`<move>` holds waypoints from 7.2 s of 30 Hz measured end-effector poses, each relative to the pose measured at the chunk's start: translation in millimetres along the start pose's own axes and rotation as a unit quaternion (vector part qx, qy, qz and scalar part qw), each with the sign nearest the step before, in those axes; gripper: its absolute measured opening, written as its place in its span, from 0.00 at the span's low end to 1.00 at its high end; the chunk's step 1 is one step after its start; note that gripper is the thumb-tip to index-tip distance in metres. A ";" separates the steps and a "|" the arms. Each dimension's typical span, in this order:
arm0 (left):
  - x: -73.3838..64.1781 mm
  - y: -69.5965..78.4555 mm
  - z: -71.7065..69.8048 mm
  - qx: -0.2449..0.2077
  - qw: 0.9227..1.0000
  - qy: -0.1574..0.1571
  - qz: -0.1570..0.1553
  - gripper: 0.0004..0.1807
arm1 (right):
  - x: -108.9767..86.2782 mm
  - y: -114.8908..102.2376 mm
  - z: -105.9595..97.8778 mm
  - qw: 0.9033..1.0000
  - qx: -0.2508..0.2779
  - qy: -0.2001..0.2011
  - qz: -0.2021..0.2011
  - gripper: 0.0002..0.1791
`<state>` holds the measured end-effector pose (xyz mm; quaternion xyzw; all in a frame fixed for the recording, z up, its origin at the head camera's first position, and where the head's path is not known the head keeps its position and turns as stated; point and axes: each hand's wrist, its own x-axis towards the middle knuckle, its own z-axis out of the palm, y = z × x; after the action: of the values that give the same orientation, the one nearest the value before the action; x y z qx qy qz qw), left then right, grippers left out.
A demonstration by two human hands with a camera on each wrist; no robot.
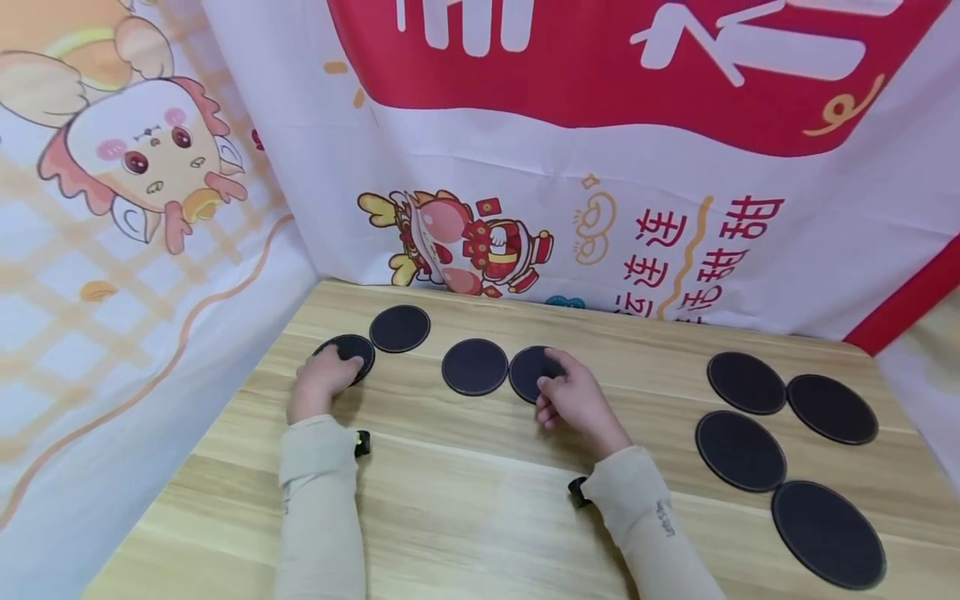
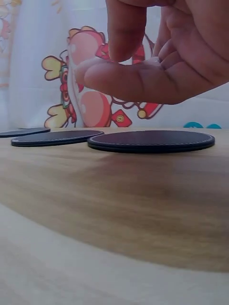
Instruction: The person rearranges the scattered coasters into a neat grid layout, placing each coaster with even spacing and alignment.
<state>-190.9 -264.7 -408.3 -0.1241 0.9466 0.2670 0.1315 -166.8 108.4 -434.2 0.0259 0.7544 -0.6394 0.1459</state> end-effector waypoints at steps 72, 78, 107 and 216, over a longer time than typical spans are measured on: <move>8.6 9.6 -1.1 -0.231 0.957 -0.015 0.174 0.16 | 48.2 -50.0 160.6 0.985 0.069 0.136 -0.085 0.23; 7.2 17.2 -0.8 -0.229 0.955 -0.002 0.188 0.16 | 44.7 -45.7 142.9 0.990 0.121 0.037 -0.064 0.27; -16.7 77.3 29.8 -0.364 0.872 -0.172 0.279 0.37 | -2.6 -36.5 43.4 0.987 0.103 -0.076 -0.100 0.37; -26.3 226.6 197.9 -0.300 0.909 -0.233 0.170 0.32 | -11.0 39.5 -125.0 0.989 -0.091 0.056 0.104 0.35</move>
<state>-199.3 33.4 -455.7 0.0712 0.7714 0.5778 0.2570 -170.8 238.7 -451.8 0.1265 0.8097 -0.5471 0.1704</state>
